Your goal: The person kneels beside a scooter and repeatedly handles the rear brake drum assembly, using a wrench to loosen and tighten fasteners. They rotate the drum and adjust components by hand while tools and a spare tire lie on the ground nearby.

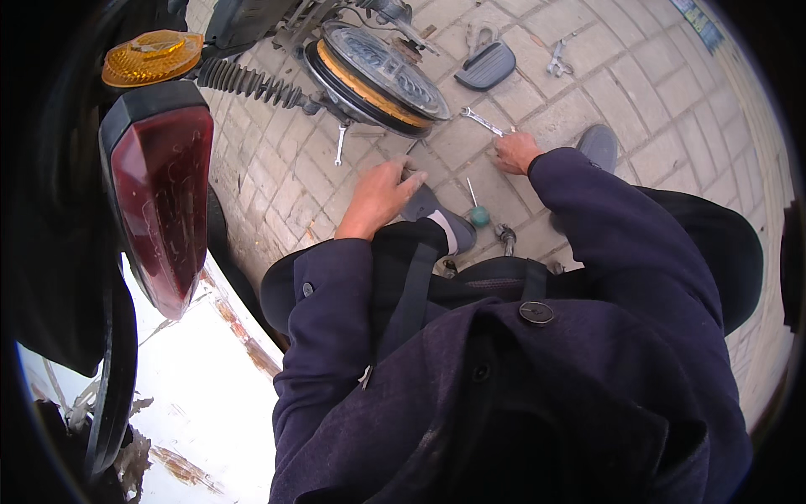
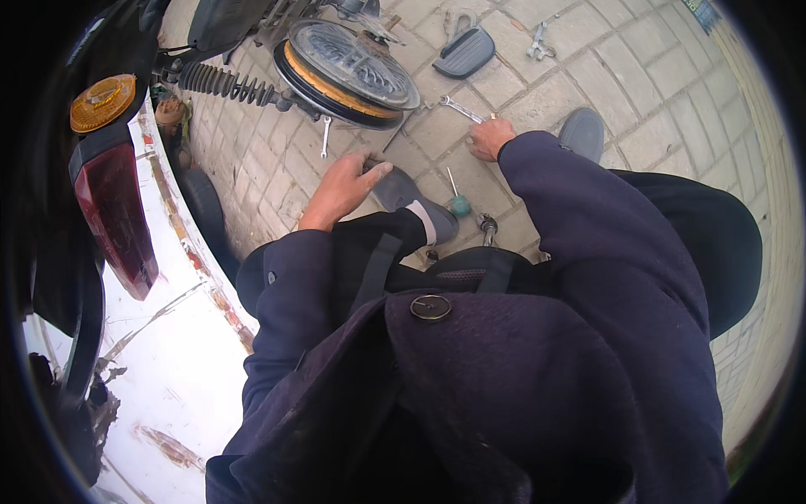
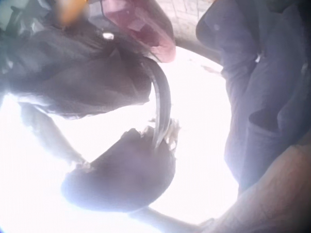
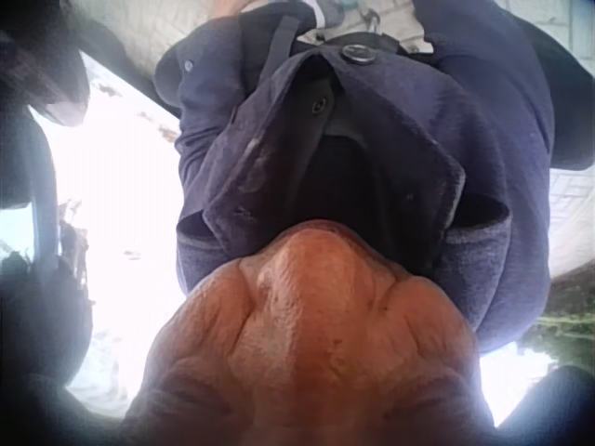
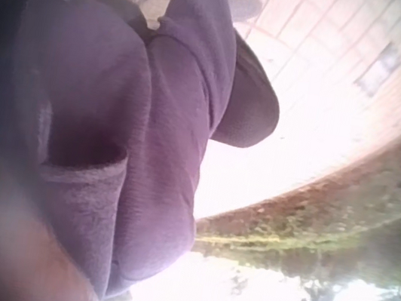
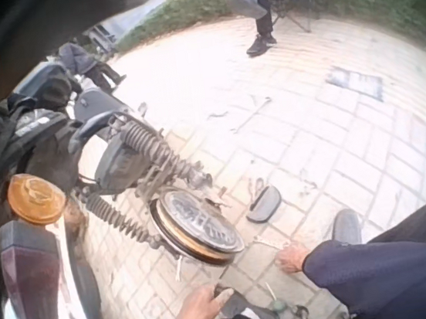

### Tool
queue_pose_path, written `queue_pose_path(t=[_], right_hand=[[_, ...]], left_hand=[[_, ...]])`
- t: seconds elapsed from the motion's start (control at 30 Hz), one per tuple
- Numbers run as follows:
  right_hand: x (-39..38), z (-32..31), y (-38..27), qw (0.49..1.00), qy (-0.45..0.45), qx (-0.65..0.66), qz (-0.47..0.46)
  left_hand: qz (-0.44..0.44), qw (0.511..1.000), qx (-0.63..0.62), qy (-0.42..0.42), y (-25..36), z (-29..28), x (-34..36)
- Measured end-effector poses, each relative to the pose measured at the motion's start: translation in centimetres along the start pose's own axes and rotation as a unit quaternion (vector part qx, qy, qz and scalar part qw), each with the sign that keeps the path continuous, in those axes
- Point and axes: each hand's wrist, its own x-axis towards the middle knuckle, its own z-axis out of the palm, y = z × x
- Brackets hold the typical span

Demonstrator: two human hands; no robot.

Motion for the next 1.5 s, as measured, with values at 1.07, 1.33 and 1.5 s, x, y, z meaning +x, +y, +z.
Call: queue_pose_path(t=[1.07,1.33,1.5], right_hand=[[10.9,-1.1,-2.5,0.958,0.192,0.213,0.017],[1.3,-6.9,-0.4,0.749,-0.053,0.661,0.02],[-4.1,-10.6,-2.0,0.647,-0.076,0.759,-0.024]], left_hand=[[0.145,0.988,0.052,-0.034,2.8,-0.8,0.4],[0.05,0.997,-0.024,-0.046,2.3,-0.3,1.1],[0.042,0.977,-0.208,-0.016,3.0,0.9,1.4]])
